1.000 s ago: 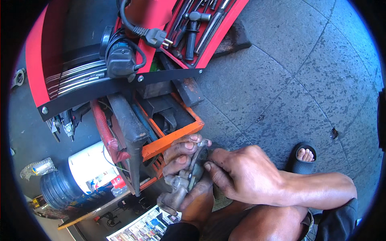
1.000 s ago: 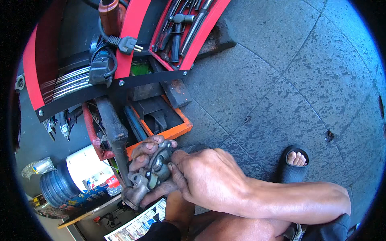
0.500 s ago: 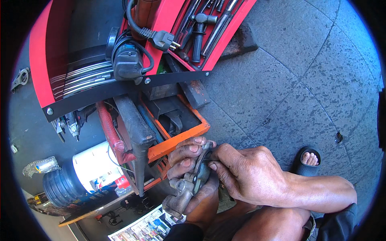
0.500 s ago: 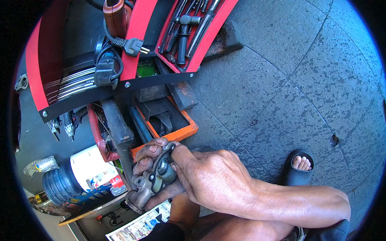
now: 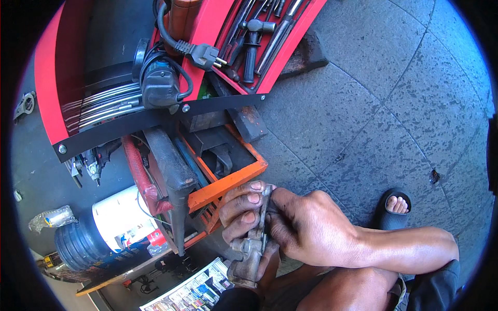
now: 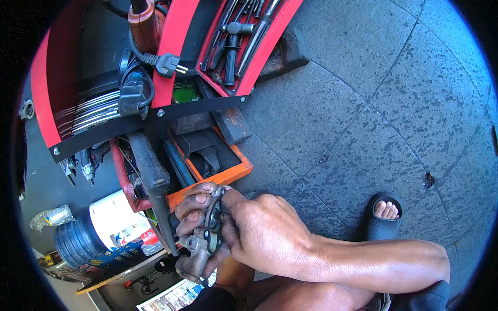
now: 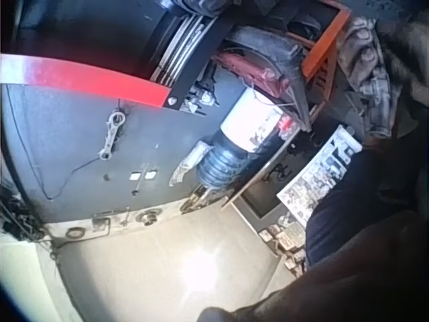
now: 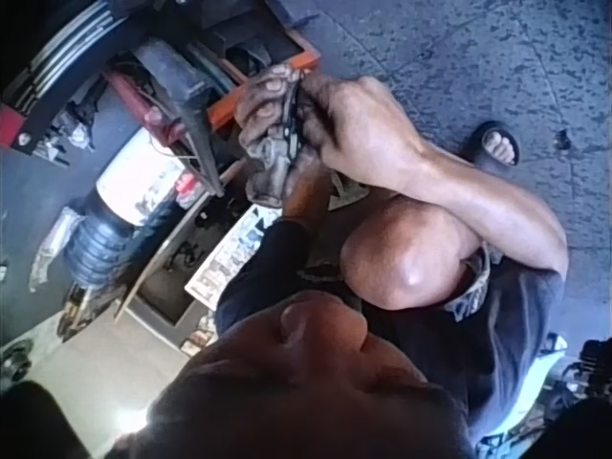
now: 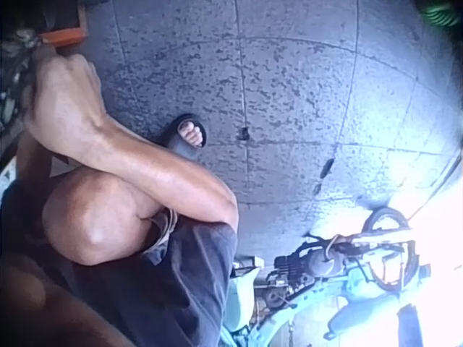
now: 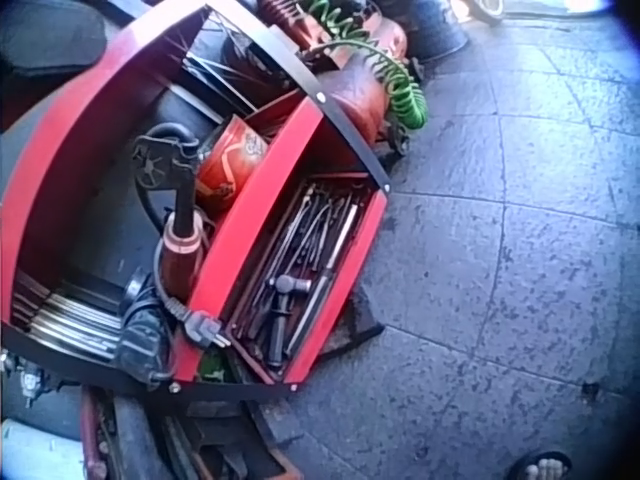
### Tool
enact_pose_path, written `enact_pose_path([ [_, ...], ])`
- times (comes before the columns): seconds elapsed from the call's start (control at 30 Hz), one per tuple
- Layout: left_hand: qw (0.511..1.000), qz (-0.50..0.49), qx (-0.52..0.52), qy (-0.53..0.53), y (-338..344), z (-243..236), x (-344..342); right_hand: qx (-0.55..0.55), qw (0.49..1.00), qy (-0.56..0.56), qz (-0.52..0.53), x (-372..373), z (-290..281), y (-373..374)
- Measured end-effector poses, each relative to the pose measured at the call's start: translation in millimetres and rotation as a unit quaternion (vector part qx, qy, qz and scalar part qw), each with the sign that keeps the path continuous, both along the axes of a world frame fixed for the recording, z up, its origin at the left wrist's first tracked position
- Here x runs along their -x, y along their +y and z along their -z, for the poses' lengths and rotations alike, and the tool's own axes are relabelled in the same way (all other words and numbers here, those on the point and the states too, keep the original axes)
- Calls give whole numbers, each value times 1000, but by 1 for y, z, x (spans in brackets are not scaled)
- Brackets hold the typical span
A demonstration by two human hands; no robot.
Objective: Cleaning and inspecting a motorcycle mechanical component, likely a brake cylinder or carburetor part.
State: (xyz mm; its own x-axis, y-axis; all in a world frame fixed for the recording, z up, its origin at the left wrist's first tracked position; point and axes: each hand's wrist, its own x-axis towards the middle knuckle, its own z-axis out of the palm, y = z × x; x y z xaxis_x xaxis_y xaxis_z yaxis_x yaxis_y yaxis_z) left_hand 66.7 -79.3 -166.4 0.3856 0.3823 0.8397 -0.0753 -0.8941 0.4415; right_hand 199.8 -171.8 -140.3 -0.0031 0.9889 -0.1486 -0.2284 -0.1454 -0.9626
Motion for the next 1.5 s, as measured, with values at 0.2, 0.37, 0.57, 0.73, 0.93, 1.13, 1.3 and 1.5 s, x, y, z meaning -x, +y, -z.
enact_pose_path([
  [0.2, 999, 11, 24, -22, -2, -4, -3, 53, 989, 135, -10, 6, 0, 4],
  [0.37, 998, -16, 44, 41, -4, -18, 1, 8, 1000, 11, 17, 3, -4, 0],
  [0.57, 999, 27, 16, 16, -3, -9, 2, 27, 999, 33, -30, -4, -5, 2],
  [0.73, 997, 76, 8, 11, -1, -9, 7, 73, 986, 143, -52, -2, -1, 0],
  [0.93, 994, 99, -31, 20, 7, -4, 8, 124, 934, 317, -103, 6, 6, 7],
  [1.13, 993, -6, 61, 104, -4, 2, 17, 83, 988, 131, -18, 0, 10, 7],
  [1.3, 933, 2, 332, 139, -20, -5, 27, 32, 998, -56, 7, -4, 12, 6],
  [1.5, 673, 216, 707, 26, -18, -43, 26, -150, 943, -298, -6, -12, 19, 1],
])
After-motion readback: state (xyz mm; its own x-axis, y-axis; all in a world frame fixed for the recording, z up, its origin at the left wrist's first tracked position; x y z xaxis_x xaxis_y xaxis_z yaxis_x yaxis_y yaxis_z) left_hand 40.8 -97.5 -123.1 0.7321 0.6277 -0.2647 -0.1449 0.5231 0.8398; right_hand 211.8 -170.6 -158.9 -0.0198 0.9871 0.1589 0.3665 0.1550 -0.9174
